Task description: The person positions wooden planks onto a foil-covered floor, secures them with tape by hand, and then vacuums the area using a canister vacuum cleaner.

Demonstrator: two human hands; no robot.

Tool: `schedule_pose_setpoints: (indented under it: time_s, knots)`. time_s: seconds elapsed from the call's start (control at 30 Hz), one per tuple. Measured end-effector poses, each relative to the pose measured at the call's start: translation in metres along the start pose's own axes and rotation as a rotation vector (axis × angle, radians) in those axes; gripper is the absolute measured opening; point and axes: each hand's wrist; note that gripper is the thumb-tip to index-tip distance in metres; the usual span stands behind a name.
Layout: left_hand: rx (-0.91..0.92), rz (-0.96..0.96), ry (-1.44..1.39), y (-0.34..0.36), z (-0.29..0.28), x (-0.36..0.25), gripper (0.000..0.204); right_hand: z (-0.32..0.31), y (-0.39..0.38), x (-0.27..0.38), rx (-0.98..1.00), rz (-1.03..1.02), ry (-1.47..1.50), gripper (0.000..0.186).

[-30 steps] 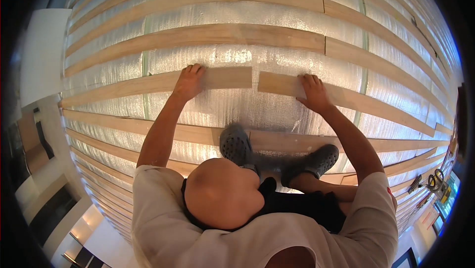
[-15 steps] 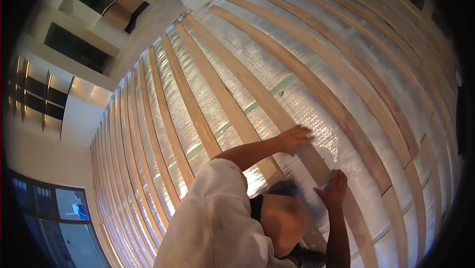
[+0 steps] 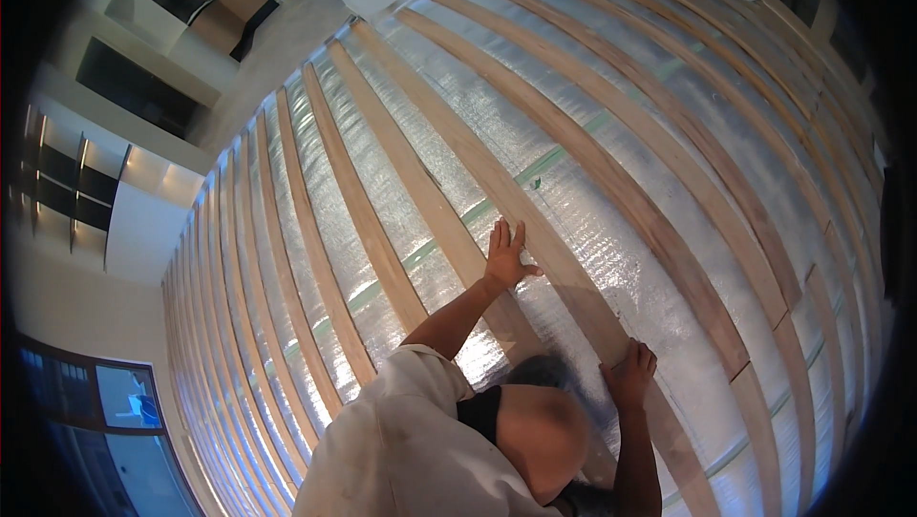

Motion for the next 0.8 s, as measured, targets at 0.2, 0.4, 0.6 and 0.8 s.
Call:
schedule_pose_setpoints:
  time_s: [0.2, 0.4, 0.6, 0.8]
  knots:
    - [0.04, -0.035, 0.021, 0.002, -0.02, -0.018, 0.125, -0.001, -0.001, 0.0, -0.047, -0.028, 0.029, 0.092]
    - [0.16, 0.412, 0.127, 0.046, -0.05, -0.022, 0.111, -0.002, -0.002, -0.001, -0.05, -0.069, 0.055, 0.091]
    - [0.401, 0.483, 0.234, 0.066, -0.055, -0.042, 0.103, 0.003, 0.0, -0.009, -0.067, -0.052, 0.045, 0.091]
    - [0.394, 0.479, 0.235, 0.065, -0.054, -0.038, 0.102, -0.001, 0.0, -0.002, -0.058, -0.033, 0.042, 0.092]
Point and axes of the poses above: each hand's wrist, its own y-axis towards the middle knuckle, its own z-axis out of the palm, x = y × z, and after that the axes turned 5 degrees about -z, right-handed
